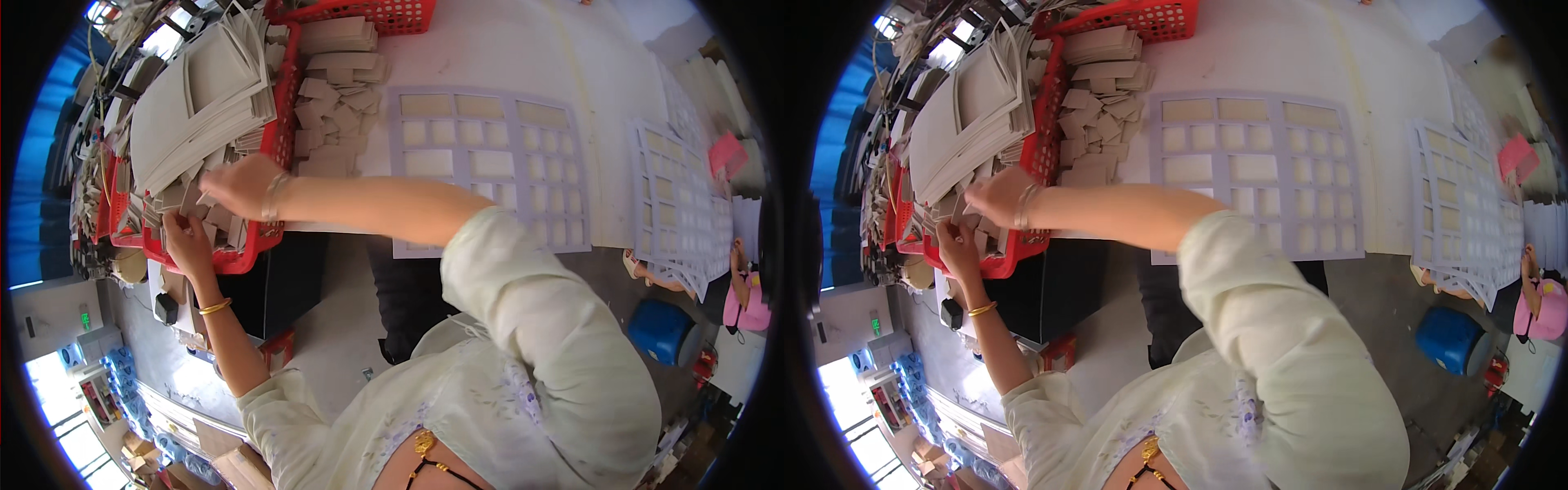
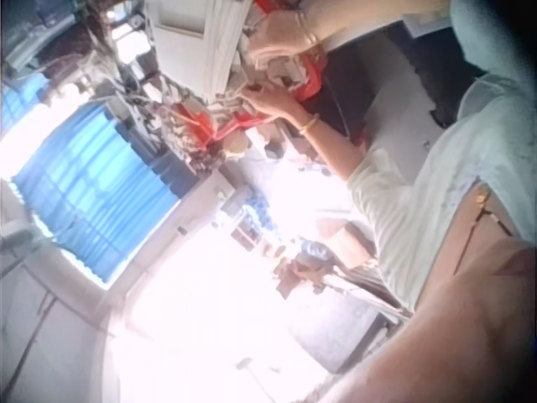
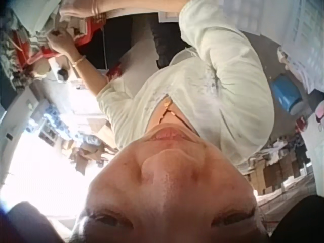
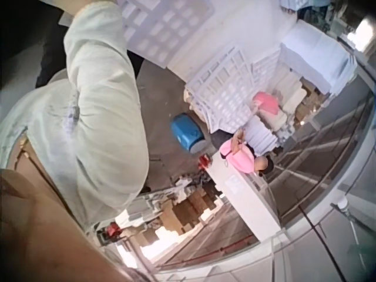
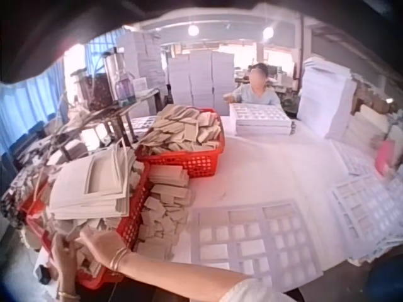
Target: Manually placing small rectangular card pieces into partitioned plastic trays at a workstation.
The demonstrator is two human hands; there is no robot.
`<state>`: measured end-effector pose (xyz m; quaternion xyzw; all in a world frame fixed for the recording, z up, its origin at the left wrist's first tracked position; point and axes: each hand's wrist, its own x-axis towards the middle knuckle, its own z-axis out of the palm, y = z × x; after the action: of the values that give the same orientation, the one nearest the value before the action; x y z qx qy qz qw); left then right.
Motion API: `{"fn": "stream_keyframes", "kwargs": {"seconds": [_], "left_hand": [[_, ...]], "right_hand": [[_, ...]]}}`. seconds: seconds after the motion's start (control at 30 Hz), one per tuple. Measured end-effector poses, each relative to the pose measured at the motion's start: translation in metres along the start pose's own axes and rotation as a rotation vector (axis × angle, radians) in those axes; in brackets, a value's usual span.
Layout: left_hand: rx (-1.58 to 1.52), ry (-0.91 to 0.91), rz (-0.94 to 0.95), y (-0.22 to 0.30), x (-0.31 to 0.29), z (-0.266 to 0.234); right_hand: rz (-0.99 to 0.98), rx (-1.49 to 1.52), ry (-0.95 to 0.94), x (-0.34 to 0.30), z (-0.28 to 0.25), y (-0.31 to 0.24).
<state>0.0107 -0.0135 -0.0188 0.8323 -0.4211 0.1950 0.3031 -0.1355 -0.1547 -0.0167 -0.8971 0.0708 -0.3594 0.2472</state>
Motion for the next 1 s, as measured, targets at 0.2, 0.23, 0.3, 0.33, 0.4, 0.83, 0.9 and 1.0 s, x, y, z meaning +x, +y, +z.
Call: {"fn": "stream_keyframes", "kwargs": {"seconds": [0.2,0.23,0.3,0.33,0.4,0.83,0.9,1.0], "left_hand": [[-0.206,0.115,0.005,0.012,-0.009,-0.007],[-0.162,0.129,0.034,0.019,-0.011,-0.011],[-0.194,0.277,0.026,0.043,-0.012,-0.017],[-0.286,0.285,0.186,0.06,-0.015,-0.018],[-0.562,0.192,0.126,0.104,-0.034,-0.009],[-0.672,-0.733,0.334,0.248,-0.031,0.206],[-0.66,-0.806,0.342,0.247,-0.028,0.22],[-0.606,-0.848,0.384,0.249,-0.025,0.235]], "right_hand": [[0.204,0.101,0.361,-0.083,-0.095,0.117],[0.375,0.057,0.261,-0.105,-0.118,0.141],[0.406,-0.21,0.228,-0.141,-0.162,0.18],[0.411,-0.218,0.203,-0.158,-0.181,0.195],[0.431,-0.223,0.168,-0.188,-0.203,0.212],[0.729,0.135,-0.241,-0.206,-0.203,0.214],[0.721,0.13,-0.264,-0.204,-0.204,0.215],[0.684,0.109,-0.29,-0.202,-0.203,0.217]]}}
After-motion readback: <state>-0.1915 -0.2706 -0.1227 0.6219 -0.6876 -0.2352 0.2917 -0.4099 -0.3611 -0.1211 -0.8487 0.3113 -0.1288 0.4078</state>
